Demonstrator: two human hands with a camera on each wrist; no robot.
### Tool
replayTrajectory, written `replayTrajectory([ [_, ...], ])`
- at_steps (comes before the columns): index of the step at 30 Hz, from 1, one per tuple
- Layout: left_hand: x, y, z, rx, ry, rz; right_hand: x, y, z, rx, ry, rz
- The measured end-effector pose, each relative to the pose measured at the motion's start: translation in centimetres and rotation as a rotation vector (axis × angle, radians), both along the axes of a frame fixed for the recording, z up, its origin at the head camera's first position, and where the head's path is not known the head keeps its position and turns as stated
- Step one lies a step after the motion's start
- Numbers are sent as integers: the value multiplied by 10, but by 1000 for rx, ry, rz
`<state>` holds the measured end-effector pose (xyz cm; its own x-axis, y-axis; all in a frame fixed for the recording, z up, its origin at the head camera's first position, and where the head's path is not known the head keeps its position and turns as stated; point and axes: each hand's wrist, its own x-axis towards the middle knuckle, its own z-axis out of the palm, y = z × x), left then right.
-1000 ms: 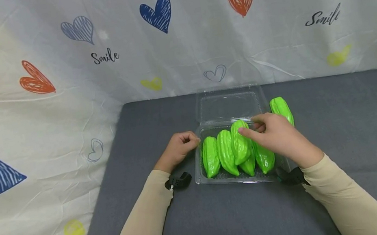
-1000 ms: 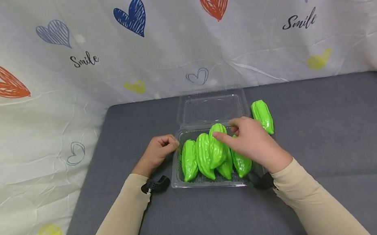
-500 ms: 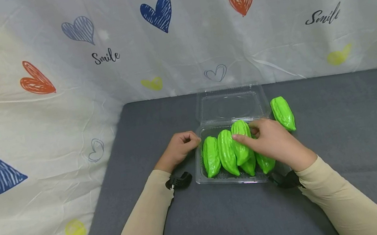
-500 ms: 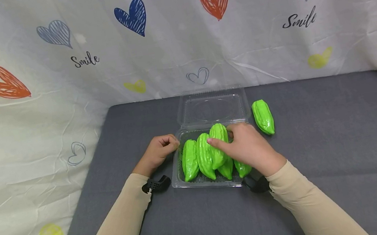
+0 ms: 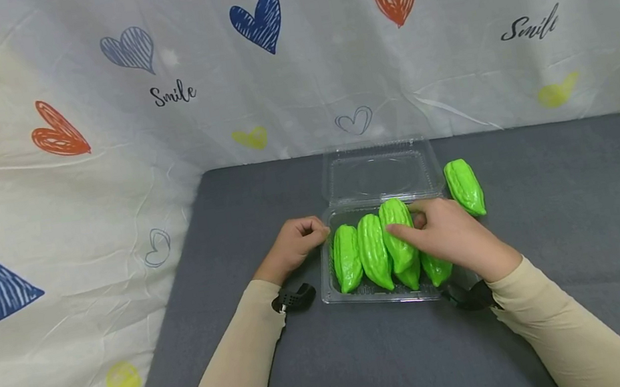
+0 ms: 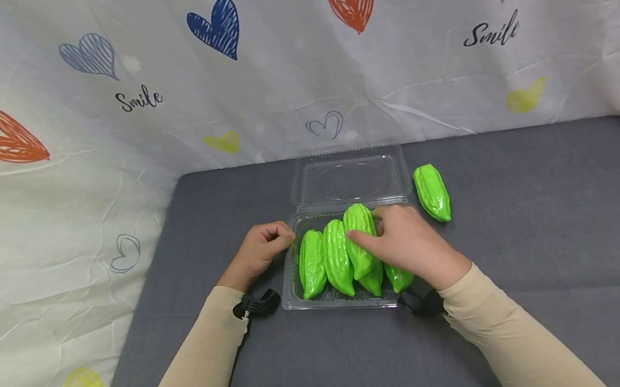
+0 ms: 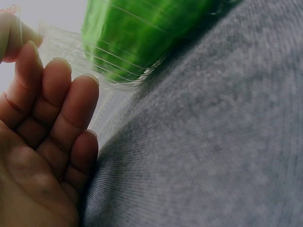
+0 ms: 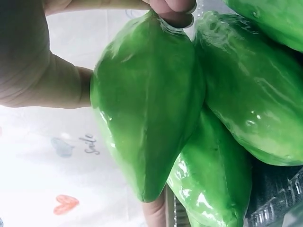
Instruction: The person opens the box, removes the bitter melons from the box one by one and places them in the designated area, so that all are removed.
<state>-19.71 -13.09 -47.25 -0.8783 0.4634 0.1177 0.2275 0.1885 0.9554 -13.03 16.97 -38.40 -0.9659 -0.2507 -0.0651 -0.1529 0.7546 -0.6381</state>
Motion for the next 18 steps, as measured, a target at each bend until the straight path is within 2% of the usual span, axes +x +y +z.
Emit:
replayTrajectory([
  [18,1,1,2,-6,-1,6,-1,2,7,-18,-47,16],
])
